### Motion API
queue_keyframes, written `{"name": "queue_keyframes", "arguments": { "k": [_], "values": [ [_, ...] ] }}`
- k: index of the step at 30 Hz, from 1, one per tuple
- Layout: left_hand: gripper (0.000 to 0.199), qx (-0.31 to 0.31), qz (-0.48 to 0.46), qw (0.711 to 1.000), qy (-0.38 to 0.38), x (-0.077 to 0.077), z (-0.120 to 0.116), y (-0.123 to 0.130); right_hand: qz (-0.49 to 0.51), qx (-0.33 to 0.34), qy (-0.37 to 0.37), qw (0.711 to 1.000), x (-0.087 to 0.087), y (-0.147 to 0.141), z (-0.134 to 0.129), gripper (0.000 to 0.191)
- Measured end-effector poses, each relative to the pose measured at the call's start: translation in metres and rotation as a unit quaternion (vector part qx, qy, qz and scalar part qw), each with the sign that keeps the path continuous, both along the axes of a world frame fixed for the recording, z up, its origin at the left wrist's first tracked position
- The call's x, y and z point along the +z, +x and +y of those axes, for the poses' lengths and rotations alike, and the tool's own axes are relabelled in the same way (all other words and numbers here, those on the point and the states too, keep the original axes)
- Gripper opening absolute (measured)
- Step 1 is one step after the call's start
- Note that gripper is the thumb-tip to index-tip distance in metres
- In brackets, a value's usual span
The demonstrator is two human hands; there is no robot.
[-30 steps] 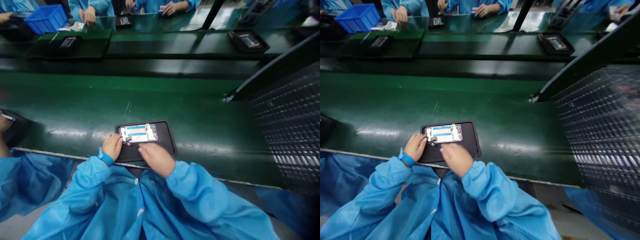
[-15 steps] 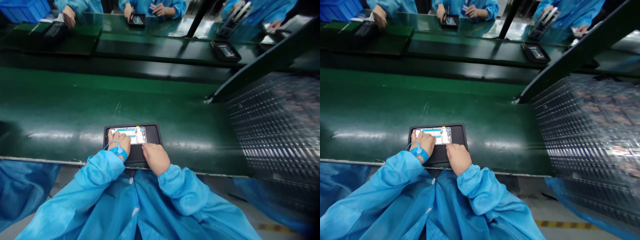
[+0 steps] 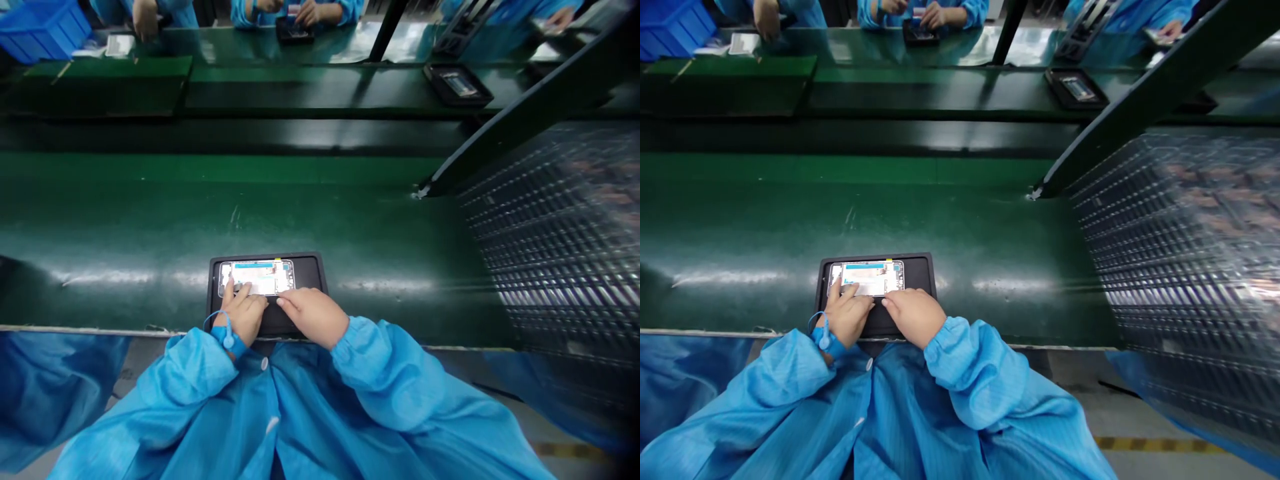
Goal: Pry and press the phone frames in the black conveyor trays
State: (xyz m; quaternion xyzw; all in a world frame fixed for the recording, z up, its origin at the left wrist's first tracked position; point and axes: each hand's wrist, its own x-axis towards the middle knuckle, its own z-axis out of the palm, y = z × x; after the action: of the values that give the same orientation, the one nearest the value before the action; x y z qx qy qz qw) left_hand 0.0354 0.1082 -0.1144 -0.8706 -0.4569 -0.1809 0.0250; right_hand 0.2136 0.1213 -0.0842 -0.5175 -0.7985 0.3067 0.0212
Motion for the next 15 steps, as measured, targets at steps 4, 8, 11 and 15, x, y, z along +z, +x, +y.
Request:
{"name": "queue_keyframes", "arguments": {
  "k": [4, 8, 11, 15],
  "values": [
    [0.018, -0.011, -0.011, 1.0, 0.001, -0.0007, -0.0014, 0.0001, 0.044, -0.005, -0.068, 0.997, 0.0023, -0.0012, 0.0032, 0.032],
    [0.019, -0.029, -0.027, 0.999, -0.024, -0.0027, -0.0031, -0.0011, 0.099, -0.036, -0.168, 0.98, 0.0022, 0.0006, 0.0056, 0.031],
    [0.018, -0.054, -0.045, 0.997, -0.022, -0.0027, -0.0048, -0.001, 0.135, -0.083, -0.271, 0.949, -0.0015, 0.0028, 0.0045, 0.034],
    [0.018, -0.066, -0.055, 0.996, -0.018, -0.0038, -0.0054, 0.0003, 0.176, -0.116, -0.273, 0.939, -0.0057, 0.004, 0.0002, 0.034]
  ]
}}
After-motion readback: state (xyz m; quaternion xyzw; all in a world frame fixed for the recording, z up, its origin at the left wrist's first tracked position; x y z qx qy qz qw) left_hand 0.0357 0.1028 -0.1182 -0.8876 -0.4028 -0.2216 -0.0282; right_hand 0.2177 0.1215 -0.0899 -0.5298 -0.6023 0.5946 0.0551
